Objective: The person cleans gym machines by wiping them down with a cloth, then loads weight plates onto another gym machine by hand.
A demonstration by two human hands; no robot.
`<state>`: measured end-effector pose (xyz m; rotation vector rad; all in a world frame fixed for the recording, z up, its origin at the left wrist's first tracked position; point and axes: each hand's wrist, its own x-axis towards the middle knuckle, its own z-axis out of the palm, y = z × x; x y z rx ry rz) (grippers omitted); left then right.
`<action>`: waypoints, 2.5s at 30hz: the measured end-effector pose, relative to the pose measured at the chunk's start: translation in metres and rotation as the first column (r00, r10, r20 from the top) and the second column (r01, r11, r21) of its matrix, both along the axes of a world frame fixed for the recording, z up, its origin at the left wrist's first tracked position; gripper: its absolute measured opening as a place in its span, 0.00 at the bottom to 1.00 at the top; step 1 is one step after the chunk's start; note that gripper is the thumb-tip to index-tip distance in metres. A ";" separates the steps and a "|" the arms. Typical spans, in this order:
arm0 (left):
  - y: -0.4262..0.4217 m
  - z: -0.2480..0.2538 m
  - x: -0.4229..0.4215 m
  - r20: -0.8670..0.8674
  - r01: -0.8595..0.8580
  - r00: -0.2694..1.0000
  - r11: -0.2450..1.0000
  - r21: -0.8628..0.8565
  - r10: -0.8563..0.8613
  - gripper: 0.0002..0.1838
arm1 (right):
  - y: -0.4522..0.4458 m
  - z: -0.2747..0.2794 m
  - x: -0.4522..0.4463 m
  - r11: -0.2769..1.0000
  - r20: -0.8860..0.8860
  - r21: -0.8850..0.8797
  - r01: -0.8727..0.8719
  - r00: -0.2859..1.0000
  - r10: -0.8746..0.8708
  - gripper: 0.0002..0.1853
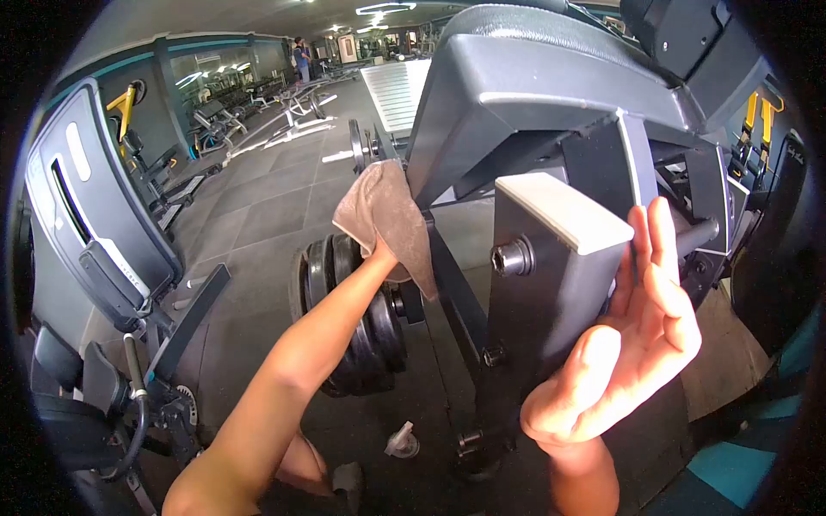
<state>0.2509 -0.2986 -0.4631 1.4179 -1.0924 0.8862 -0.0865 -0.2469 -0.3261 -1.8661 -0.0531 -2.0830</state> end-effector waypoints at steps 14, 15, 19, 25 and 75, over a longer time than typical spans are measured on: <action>0.026 0.001 0.001 -0.115 0.027 0.993 0.985 0.169 -0.007 0.19 | 0.001 -0.002 0.001 0.997 0.039 0.025 -0.070 0.997 0.069 0.20; 0.015 0.010 0.014 -0.096 -0.055 0.993 0.987 0.151 0.070 0.18 | 0.002 -0.002 0.001 0.996 0.041 0.035 -0.081 0.996 0.079 0.20; -0.021 0.009 0.050 -0.082 -0.326 0.941 0.944 0.041 0.328 0.12 | 0.000 -0.002 0.001 0.995 0.050 0.033 -0.098 0.994 0.096 0.20; 0.043 0.041 -0.061 -0.112 -0.528 0.778 0.740 0.417 0.618 0.17 | 0.001 0.001 0.004 0.987 0.092 0.042 -0.156 0.984 0.152 0.19; 0.074 0.032 -0.062 0.430 -0.513 0.853 0.621 0.592 0.295 0.28 | 0.007 0.003 0.004 0.999 -0.012 -0.010 0.041 0.999 -0.041 0.21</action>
